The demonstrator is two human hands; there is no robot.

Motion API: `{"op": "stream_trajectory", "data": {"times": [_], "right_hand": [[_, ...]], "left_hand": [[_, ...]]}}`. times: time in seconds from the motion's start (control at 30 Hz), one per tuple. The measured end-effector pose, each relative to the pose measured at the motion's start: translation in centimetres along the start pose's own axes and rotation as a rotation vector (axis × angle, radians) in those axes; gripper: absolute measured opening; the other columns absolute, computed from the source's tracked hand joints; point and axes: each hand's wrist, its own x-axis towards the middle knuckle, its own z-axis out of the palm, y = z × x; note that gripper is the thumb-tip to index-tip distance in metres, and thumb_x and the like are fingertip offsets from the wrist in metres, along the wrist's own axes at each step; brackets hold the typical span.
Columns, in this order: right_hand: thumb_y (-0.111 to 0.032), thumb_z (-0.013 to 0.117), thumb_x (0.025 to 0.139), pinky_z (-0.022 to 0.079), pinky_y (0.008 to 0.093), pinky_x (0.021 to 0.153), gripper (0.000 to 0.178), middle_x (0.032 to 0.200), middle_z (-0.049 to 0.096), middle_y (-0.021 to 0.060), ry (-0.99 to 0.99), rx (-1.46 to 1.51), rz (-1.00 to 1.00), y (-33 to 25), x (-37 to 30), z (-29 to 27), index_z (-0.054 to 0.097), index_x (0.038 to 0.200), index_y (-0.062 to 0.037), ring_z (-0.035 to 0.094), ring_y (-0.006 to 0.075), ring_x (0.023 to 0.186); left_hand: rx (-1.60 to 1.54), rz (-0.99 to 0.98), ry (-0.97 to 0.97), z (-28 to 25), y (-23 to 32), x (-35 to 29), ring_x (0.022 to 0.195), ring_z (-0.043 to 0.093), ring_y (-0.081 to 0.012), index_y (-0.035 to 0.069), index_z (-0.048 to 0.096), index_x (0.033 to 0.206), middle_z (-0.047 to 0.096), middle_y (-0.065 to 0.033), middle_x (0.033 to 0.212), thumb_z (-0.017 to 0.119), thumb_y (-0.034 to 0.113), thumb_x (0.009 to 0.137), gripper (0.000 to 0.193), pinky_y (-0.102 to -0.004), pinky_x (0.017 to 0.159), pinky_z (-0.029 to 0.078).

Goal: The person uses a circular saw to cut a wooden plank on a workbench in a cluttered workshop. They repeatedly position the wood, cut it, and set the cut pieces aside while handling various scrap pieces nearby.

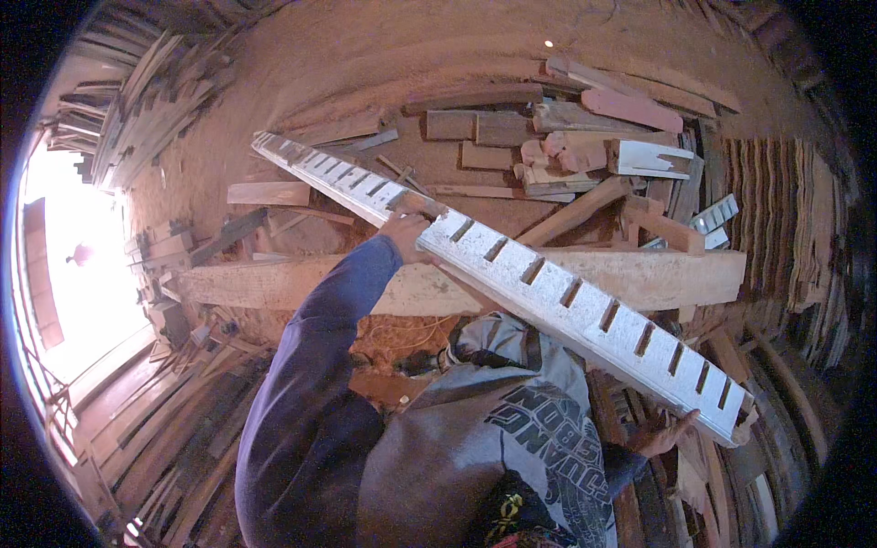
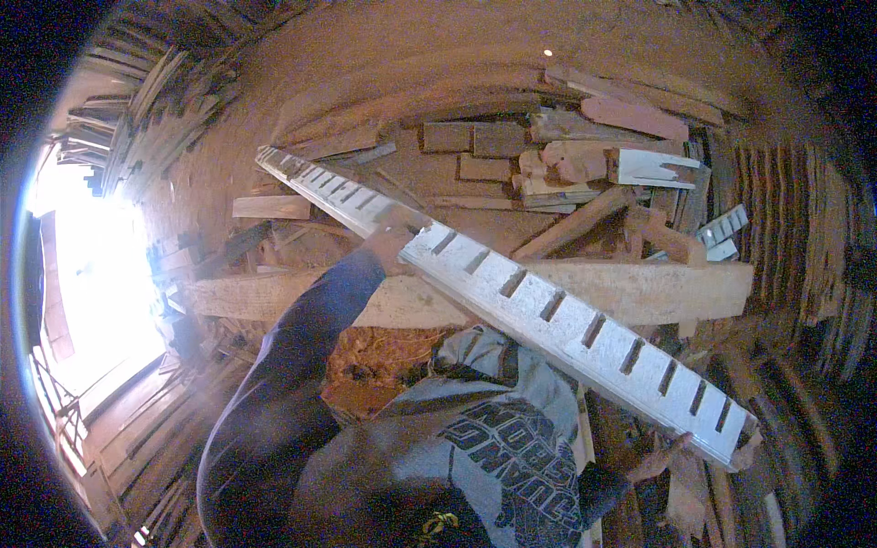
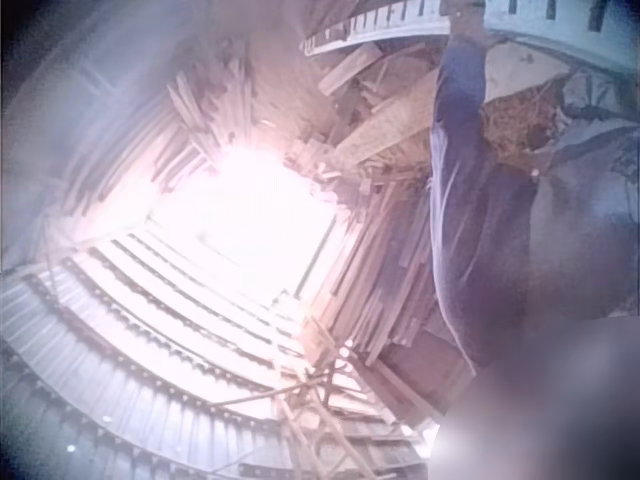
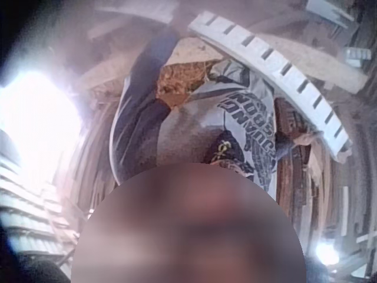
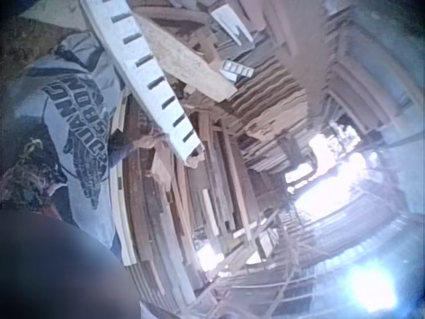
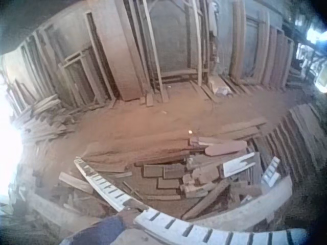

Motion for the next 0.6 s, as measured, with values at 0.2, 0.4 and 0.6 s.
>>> {"op": "stream_trajectory", "data": {"times": [0.2,0.4,0.6], "right_hand": [[-0.015,0.061,0.093,0.052,0.0384,0.1,0.054,0.15,0.052,0.0167,0.004,0.143,-0.024,3.3,0.9,1.9,0.053,0.146,-0.0087,0.054,0.0276,0.133],[-0.024,0.065,0.095,0.051,0.0424,0.101,0.054,0.145,0.056,0.0089,0.002,0.145,0.436,-2.7,2.5,1.7,0.054,0.146,-0.0096,0.056,0.0251,0.126],[-0.035,0.069,0.094,0.05,0.0462,0.099,0.056,0.145,0.052,0.0109,0.178,0.76,0.858,-8.9,3.8,2.9,0.057,0.141,-0.0056,0.053,0.0299,0.128]], "left_hand": [[0.007,-0.025,-0.056,-0.7,0.6,0.3,0.135,0.049,-0.0298,0.007,0.056,0.137,0.06,-0.0141,0.137,0.071,0.074,0.071,0.095,-0.0527,0.119,0.023],[0.01,0.112,-0.097,-1.8,1.0,0.6,0.127,0.055,-0.0331,0.013,0.06,0.136,0.066,-0.0086,0.129,0.075,0.067,0.07,0.087,-0.0589,0.109,0.029],[0.091,0.096,0.196,-0.7,1.6,-3.3,0.127,0.055,-0.0324,0.003,0.061,0.129,0.066,-0.0154,0.126,0.058,0.087,0.071,0.102,-0.0559,0.111,0.027]]}}
